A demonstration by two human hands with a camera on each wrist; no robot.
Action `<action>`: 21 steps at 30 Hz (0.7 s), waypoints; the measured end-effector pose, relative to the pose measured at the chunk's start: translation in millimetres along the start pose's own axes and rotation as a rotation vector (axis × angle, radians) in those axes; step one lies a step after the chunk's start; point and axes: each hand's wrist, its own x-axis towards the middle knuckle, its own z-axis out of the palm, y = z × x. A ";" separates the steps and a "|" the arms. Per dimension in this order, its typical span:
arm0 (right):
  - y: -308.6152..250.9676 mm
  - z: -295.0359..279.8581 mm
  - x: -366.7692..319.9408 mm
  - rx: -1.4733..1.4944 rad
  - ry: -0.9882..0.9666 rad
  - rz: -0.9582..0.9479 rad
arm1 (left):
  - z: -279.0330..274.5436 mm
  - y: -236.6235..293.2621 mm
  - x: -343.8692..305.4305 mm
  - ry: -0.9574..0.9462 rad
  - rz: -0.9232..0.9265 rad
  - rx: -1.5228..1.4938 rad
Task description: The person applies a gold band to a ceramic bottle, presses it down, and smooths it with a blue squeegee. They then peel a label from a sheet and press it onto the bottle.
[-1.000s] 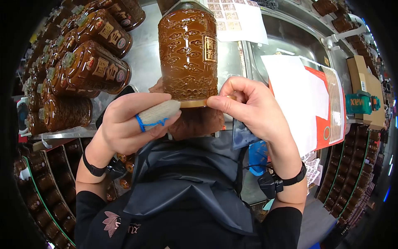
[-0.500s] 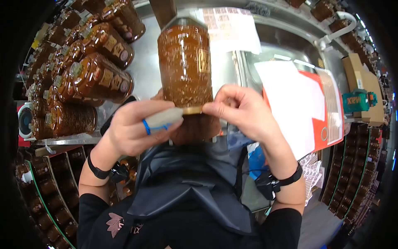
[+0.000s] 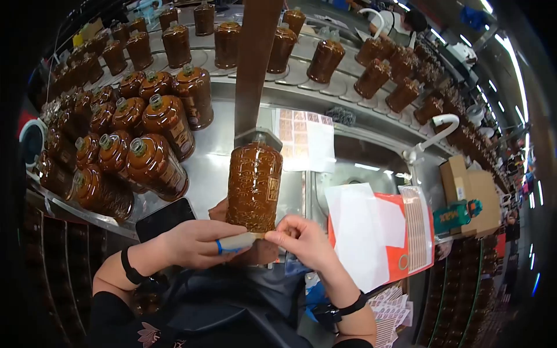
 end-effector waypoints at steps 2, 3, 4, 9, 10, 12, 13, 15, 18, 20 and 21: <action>4.2 -0.6 2.2 -0.004 -0.004 -0.012 | 5.3 -0.8 6.4 0.025 0.058 0.053; 5.7 -0.4 2.3 0.024 -0.012 -0.014 | 6.8 0.5 8.2 0.047 0.040 0.038; 6.9 -0.3 2.8 0.055 -0.019 -0.018 | 8.5 1.4 9.4 0.067 0.024 0.022; 3.9 1.6 2.3 0.000 -0.006 -0.011 | 5.3 7.0 -10.9 0.073 -0.062 0.045; 4.3 0.7 2.4 0.002 -0.013 -0.010 | 2.6 9.3 -11.8 0.055 -0.117 0.045; 2.7 0.0 2.9 0.003 -0.027 0.007 | 3.8 8.7 -6.0 0.067 -0.104 0.047; 1.6 0.6 2.3 0.030 -0.028 0.002 | 7.4 9.7 -3.0 0.094 -0.100 0.050; 4.8 -1.4 3.3 0.054 -0.030 0.000 | 9.0 7.0 4.9 0.095 -0.063 0.058; 1.1 0.5 3.6 0.066 -0.028 0.007 | 17.1 6.1 1.8 0.084 -0.047 0.057; 3.3 2.0 4.9 0.101 -0.027 0.013 | 13.6 9.2 -4.3 0.123 -0.107 0.057; 4.4 2.5 5.4 0.070 -0.024 -0.004 | 14.1 10.5 -10.8 0.160 -0.110 0.092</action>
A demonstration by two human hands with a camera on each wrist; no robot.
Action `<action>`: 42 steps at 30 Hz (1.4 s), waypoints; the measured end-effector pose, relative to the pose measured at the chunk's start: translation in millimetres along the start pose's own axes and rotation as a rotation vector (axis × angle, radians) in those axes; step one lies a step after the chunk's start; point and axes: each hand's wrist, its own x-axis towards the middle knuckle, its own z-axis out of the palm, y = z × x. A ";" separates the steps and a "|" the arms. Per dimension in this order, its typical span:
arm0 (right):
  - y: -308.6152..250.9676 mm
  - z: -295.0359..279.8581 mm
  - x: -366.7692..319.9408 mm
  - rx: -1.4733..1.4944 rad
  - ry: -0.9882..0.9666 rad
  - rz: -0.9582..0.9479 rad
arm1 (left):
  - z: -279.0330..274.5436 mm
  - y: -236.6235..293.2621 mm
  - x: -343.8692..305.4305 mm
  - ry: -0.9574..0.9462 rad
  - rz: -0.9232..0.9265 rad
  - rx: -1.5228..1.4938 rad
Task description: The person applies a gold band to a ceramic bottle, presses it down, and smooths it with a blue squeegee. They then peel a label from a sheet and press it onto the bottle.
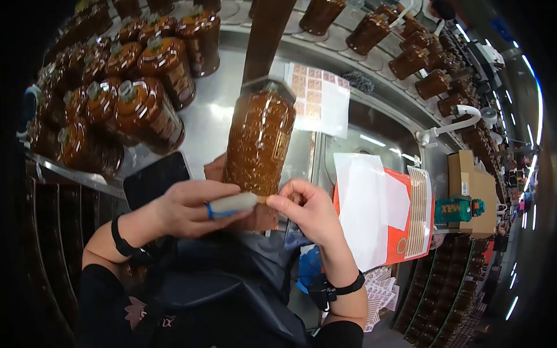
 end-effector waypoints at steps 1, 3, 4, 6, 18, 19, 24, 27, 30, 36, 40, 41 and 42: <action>1.0 -0.2 1.1 -0.033 0.003 -0.020 | -1.0 -1.2 -7.0 0.039 0.001 0.036; 1.8 1.0 0.7 -0.041 -0.007 0.002 | -10.6 0.4 -17.8 -0.040 -0.032 0.091; 1.6 0.9 0.4 0.004 -0.012 -0.004 | -10.5 2.5 -20.6 -0.034 -0.062 0.077; -0.9 0.4 1.1 0.032 -0.021 -0.014 | -10.5 4.5 -22.6 -0.024 -0.097 0.063; -1.2 0.8 1.7 0.027 -0.010 -0.008 | -5.1 5.3 -19.7 0.038 -0.132 0.018; -0.6 0.9 1.7 0.032 -0.007 -0.007 | -7.7 5.3 -22.4 0.021 -0.130 0.043; -1.0 0.7 2.0 0.057 -0.018 -0.014 | 1.5 10.7 -18.9 0.027 -0.123 0.024; -1.1 1.2 1.5 0.042 -0.008 0.006 | 11.8 14.7 -10.3 0.046 -0.068 0.033; -0.7 3.0 3.0 0.060 -0.009 -0.018 | 13.0 16.9 -11.6 0.018 -0.075 0.023; -0.2 1.4 2.8 0.053 -0.024 -0.012 | 2.2 22.3 -19.1 0.088 -0.216 0.113; -2.4 2.4 2.5 0.071 -0.025 -0.013 | 14.9 20.9 -14.5 0.110 -0.154 0.103; -2.4 2.5 2.3 0.073 -0.023 -0.006 | 18.2 21.9 -10.3 0.105 -0.141 0.073; -2.5 2.5 1.9 0.076 -0.021 0.002 | 20.0 22.7 -8.1 0.099 -0.129 0.044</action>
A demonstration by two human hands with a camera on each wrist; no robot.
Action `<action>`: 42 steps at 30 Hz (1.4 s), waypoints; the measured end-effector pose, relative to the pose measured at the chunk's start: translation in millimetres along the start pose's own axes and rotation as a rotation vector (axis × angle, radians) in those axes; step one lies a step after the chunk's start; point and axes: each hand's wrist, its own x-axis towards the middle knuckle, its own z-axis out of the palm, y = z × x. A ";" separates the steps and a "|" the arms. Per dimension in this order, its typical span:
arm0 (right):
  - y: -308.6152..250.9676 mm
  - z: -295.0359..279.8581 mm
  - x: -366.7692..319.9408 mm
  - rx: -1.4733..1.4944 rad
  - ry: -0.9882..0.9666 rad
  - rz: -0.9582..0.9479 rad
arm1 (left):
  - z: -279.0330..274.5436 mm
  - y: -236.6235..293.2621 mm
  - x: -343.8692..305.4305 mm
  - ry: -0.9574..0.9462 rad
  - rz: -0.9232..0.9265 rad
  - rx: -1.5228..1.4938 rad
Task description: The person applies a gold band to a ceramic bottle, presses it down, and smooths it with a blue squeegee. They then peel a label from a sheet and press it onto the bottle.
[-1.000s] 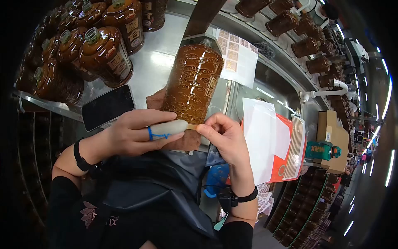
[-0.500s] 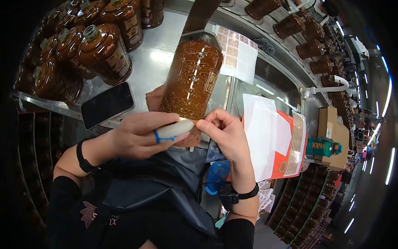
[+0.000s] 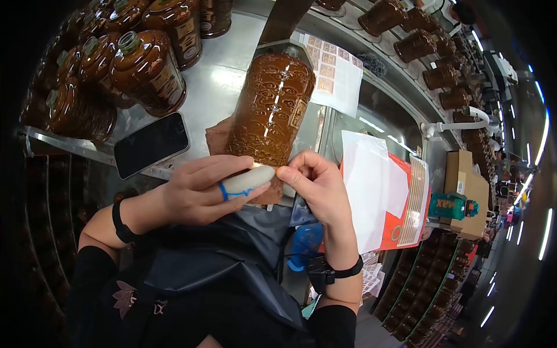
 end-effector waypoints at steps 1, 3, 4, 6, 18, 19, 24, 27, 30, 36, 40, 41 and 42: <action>-0.1 0.3 -0.1 -0.005 -0.003 0.000 | 0.2 -0.4 -0.3 0.005 -0.003 0.002; 0.4 0.9 0.6 0.004 0.004 -0.004 | -1.0 -2.4 -2.8 -0.064 -0.002 -0.016; -0.2 2.2 1.7 0.005 0.001 -0.001 | -4.4 -3.2 -5.5 -0.066 -0.006 -0.016; -1.6 2.4 0.7 -0.009 0.002 0.001 | -11.8 -1.8 -10.3 -0.040 -0.088 0.026; -1.7 0.4 2.1 -0.028 -0.002 0.039 | -7.7 -3.1 -5.0 -0.072 -0.062 -0.030; -1.8 0.4 2.1 -0.028 -0.001 0.040 | -8.6 -1.4 -1.3 -0.095 -0.083 -0.035; 0.1 0.5 1.4 0.006 -0.013 0.013 | -11.1 -5.8 -14.5 -0.056 -0.051 0.000; 3.2 -0.2 3.8 0.023 -0.026 0.004 | -20.1 -8.2 -18.5 -0.039 -0.109 0.029; -0.3 2.1 3.1 0.002 -0.009 0.006 | -20.4 -7.9 -18.4 -0.041 -0.117 0.021; 1.6 3.6 3.4 0.018 -0.010 -0.006 | -0.5 -4.9 -4.4 -0.055 -0.053 -0.042; 1.9 5.6 3.5 0.012 0.009 0.005 | -5.7 -6.1 -10.1 -0.064 -0.076 -0.080; 2.7 4.0 3.3 -0.008 0.006 0.000 | -10.6 -6.3 -13.9 -0.051 -0.092 -0.044; 3.5 2.4 2.9 -0.025 0.002 -0.007 | -14.7 -6.1 -16.8 -0.039 -0.106 -0.006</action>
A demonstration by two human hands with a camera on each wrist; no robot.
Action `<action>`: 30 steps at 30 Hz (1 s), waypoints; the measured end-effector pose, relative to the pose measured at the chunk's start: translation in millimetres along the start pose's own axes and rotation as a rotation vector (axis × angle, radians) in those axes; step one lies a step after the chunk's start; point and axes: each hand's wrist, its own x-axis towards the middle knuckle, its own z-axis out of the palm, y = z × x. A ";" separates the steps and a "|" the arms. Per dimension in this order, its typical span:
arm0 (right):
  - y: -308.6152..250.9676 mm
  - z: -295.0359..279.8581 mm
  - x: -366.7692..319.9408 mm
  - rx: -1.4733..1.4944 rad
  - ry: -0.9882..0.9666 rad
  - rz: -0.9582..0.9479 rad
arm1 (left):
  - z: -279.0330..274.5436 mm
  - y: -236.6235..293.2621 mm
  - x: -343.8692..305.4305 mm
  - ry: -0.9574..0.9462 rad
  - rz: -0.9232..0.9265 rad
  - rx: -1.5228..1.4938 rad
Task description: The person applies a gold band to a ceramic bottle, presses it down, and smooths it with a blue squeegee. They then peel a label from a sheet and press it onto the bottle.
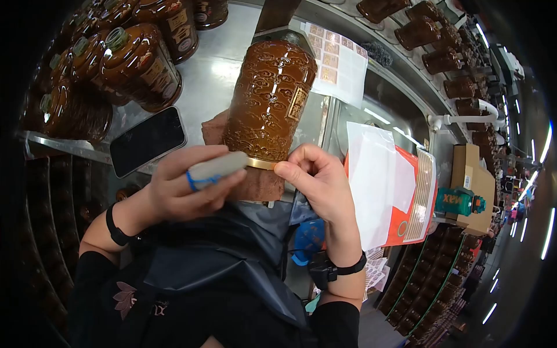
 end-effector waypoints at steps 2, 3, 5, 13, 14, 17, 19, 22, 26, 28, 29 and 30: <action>-1.0 0.1 -0.3 -0.001 0.006 0.002 | -5.3 1.3 -6.4 -0.017 -0.053 0.007; -1.6 -0.1 -0.4 -0.012 0.006 0.004 | -6.5 2.2 -8.3 -0.024 -0.112 0.017; -0.2 1.0 0.5 -0.003 0.010 0.010 | -5.8 0.9 -9.3 -0.022 -0.096 0.042; 0.7 2.1 1.9 0.018 0.006 0.000 | 4.7 0.9 1.3 0.000 0.038 -0.054; 0.0 2.2 0.9 0.019 0.004 0.001 | 2.5 3.8 1.7 -0.022 -0.014 -0.049; -1.2 2.1 0.2 0.024 0.003 0.005 | -4.8 4.0 -8.3 -0.034 -0.120 0.000; -1.5 2.3 1.1 0.024 -0.003 0.008 | -8.4 2.6 -12.8 -0.055 -0.120 0.021; -1.2 0.7 0.5 0.023 -0.003 0.021 | -5.2 1.6 -6.4 -0.009 -0.068 0.039; -0.6 3.0 1.3 0.041 0.002 0.011 | 11.7 -1.5 4.9 0.023 0.031 -0.036; -0.7 3.7 0.7 0.047 -0.001 0.005 | 12.1 1.1 8.9 0.029 0.069 -0.057; -0.1 4.1 0.8 0.051 0.001 0.002 | 10.9 1.5 8.3 0.029 0.070 -0.056; 0.4 3.7 0.5 0.056 0.003 0.000 | 8.9 1.5 6.0 0.026 0.069 -0.013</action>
